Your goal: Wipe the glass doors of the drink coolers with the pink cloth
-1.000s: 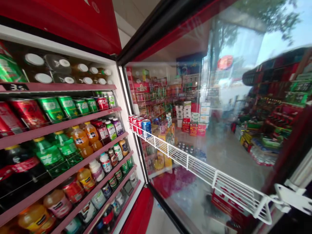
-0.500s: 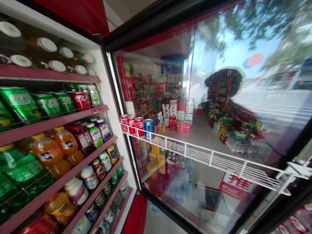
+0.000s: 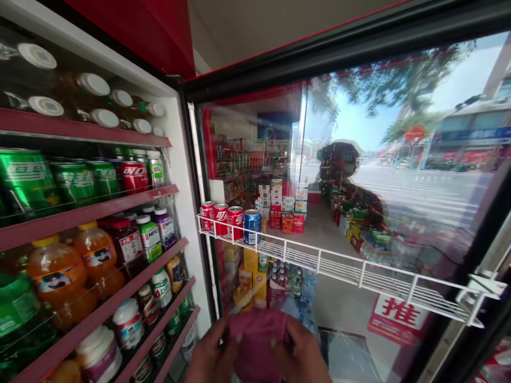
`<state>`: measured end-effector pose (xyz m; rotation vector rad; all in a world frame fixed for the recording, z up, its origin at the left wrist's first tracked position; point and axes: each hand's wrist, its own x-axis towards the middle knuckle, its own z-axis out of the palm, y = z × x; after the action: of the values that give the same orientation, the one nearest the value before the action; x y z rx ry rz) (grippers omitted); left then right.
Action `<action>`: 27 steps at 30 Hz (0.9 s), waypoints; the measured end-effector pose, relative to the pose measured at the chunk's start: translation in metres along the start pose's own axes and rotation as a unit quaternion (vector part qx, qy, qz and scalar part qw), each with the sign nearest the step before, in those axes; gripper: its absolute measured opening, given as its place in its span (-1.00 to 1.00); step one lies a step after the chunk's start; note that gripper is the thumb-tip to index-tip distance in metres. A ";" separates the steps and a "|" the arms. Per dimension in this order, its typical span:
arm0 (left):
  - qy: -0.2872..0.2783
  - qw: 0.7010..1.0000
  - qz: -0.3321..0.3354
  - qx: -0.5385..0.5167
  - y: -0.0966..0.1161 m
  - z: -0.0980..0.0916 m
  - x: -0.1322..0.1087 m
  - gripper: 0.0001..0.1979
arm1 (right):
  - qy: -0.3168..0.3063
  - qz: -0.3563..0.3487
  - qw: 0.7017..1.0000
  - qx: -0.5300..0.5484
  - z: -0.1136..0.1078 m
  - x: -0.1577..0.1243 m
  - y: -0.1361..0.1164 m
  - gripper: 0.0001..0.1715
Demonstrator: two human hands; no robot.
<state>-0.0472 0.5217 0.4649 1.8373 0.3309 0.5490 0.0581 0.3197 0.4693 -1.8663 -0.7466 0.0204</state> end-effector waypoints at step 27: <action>0.230 0.917 0.313 0.091 0.188 -0.080 0.375 -0.77 | 0.239 -0.284 0.745 -0.554 -0.048 0.363 -0.194 -0.85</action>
<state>0.2225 0.7060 0.7401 1.9712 0.0904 1.4489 0.2731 0.5053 0.7706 -2.4277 -1.0191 -1.5510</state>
